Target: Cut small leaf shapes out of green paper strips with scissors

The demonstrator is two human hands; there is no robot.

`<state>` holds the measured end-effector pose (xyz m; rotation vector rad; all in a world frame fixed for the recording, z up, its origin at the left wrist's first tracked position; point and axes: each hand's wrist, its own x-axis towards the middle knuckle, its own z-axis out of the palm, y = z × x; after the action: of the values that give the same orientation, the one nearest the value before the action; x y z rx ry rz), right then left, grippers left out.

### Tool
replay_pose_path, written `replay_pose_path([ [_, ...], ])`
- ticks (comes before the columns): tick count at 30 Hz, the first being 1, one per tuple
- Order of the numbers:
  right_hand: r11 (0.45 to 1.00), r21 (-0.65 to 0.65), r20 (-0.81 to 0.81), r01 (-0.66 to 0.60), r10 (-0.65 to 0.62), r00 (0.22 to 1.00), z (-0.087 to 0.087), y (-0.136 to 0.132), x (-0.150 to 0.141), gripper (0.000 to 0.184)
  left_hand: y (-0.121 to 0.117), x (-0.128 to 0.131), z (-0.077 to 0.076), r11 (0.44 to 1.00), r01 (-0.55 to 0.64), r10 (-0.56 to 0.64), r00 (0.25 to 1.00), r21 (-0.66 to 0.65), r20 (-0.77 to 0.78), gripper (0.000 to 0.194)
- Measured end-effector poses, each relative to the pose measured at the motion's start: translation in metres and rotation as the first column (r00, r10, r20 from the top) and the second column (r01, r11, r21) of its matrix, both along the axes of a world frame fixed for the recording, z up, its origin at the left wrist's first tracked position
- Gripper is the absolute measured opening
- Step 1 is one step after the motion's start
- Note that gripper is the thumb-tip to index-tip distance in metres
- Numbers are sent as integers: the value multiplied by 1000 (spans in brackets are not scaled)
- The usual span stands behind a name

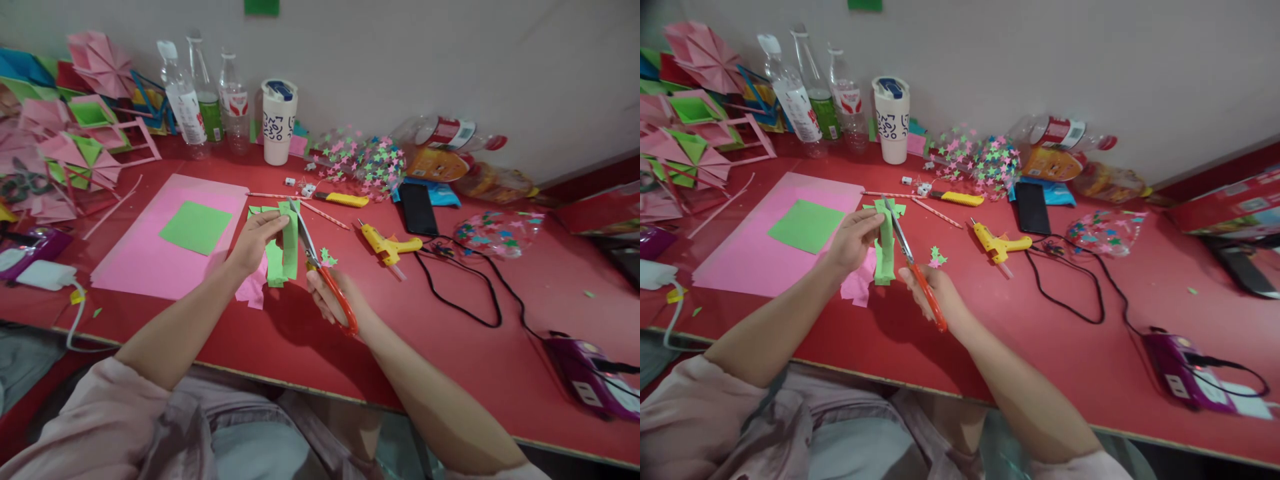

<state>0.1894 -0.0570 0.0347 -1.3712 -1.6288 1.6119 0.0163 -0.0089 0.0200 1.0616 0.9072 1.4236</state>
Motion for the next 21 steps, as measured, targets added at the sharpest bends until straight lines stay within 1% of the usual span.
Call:
replay_pose_path([
  [3, 1000, -1, -2, 5, -5, 1000, 0, 1, 0, 39, 2, 0, 0, 999, -39, 41, 997, -29, 72, 19],
  [5, 1000, 4, -15, 12, -12, 1000, -2, 2, 1, 40, 3, -1, 1, 999, -36, 39, 996, -39, 76, 18],
  [7, 999, 26, -45, 47, -46, 998, -3, 3, 1, 41, 2, -2, 2, 999, 7, -6, 1000, -49, 25, 20],
  [10, 989, 74, -95, 124, -117, 989, -6, 7, 2, 40, -2, -2, 5, 989, 122, -134, 979, -89, -153, 25],
  [12, 981, 100, -132, 169, -155, 979, -7, 11, 4, 37, -5, 0, 7, 963, 239, -265, 919, -123, -293, 25],
  [14, 978, 103, -184, 180, -159, 970, -9, 15, 6, 32, -9, 2, 10, 913, 371, -409, 818, -171, -404, 24],
  [16, 986, 78, -250, 148, -125, 960, -11, 19, 9, 26, -11, 4, 12, 859, 465, -507, 724, -213, -468, 25],
  [18, 993, 52, -301, 103, -82, 950, -13, 21, 10, 25, -12, 5, 13, 840, 495, -534, 685, -220, -496, 28],
  [21, 998, 28, -315, 62, -50, 948, -12, 21, 11, 26, -12, 4, 13, 834, 508, -542, 674, -217, -503, 32],
])
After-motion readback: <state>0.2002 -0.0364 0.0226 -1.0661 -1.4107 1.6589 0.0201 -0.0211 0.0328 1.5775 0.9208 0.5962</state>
